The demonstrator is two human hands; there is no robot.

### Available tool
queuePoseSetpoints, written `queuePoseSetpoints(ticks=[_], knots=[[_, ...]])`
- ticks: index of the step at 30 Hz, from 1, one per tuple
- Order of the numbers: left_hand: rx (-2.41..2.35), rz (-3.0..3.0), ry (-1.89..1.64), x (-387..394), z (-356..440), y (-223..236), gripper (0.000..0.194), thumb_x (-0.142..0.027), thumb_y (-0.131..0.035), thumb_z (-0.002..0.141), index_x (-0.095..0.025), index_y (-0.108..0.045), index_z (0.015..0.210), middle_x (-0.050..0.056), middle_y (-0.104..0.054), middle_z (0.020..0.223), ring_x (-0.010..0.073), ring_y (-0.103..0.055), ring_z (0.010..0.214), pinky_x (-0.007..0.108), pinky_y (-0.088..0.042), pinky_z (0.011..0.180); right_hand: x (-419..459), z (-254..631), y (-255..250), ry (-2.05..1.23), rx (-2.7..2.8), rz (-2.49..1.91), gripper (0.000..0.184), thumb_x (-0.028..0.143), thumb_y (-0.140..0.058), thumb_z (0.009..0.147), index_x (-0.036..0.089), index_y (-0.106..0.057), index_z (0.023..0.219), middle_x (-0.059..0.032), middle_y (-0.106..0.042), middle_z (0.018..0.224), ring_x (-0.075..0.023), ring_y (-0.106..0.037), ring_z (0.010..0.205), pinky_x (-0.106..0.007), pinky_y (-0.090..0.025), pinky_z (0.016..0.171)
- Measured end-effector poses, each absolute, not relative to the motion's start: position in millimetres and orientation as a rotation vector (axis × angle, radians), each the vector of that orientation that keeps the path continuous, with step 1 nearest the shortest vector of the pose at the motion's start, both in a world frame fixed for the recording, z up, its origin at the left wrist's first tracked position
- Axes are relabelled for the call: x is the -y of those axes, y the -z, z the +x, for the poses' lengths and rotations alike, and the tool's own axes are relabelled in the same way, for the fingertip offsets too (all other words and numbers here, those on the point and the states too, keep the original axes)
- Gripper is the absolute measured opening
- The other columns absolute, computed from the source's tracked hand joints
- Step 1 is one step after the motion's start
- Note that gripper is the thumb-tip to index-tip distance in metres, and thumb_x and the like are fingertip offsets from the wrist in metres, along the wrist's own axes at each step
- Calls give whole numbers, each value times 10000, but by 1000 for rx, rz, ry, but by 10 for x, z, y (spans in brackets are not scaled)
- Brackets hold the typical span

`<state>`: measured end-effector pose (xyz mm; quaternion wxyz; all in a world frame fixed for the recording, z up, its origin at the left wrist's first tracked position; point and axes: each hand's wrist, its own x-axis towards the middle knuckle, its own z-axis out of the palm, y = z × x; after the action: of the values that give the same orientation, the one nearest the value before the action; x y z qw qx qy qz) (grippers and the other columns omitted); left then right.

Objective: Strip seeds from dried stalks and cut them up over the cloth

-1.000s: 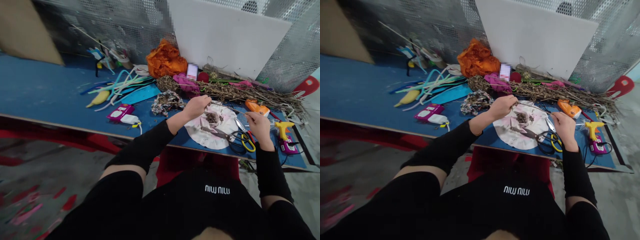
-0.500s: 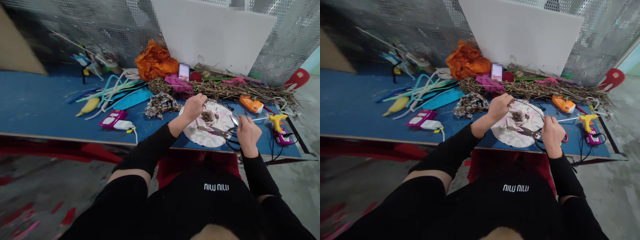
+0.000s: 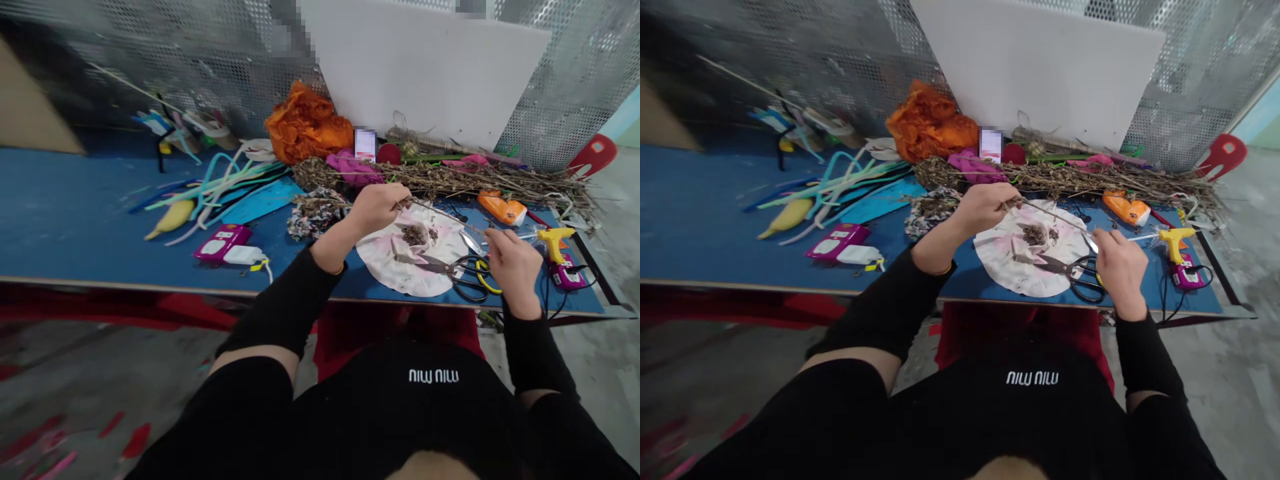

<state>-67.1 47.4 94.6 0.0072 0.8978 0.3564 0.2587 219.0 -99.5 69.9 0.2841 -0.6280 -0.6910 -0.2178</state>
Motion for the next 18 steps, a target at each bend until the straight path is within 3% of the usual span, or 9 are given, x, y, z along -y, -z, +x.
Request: queuePoseSetpoints(ticks=[4, 13, 16, 18], knots=[[-716, 2694, -786, -430, -816, -1134, 266, -242, -470, 953, -170, -701, 842, 84, -740, 843, 200, -685, 804, 285, -476, 735, 905, 2561, -783, 353, 1971, -1457, 302, 369, -521, 1045, 237, -793, 1035, -49, -763, 884, -192, -683, 773, -313, -433, 687], [-318, 2425, -526, -262, -802, -1368, 527, -638, -534, 998, -183, -732, 822, 114, -755, 793, 174, -690, 719, 244, -515, 689, 583, 2884, -846, 124, 2132, -1311, 254, 355, -541, 1020, 262, -776, 993, -45, -800, 935, -216, -728, 864, -372, -479, 810], [-349, 2421, -489, -297, -845, -1362, 538, -655, -520, 998, -190, -741, 841, 118, -767, 819, 181, -699, 740, 250, -524, 700, 498, 3056, -910, 55, 2098, -1328, 222, 347, -569, 998, 261, -771, 962, -43, -788, 886, -215, -719, 836, -367, -493, 810], [-510, 2491, -570, -365, -871, -1278, 491, -573, -491, 1025, -183, -736, 855, 105, -767, 842, 178, -694, 765, 248, -519, 722, 460, 3195, -971, 46, 1988, -1392, 210, 310, -572, 986, 246, -771, 979, -56, -770, 871, -201, -697, 793, -350, -497, 782]])
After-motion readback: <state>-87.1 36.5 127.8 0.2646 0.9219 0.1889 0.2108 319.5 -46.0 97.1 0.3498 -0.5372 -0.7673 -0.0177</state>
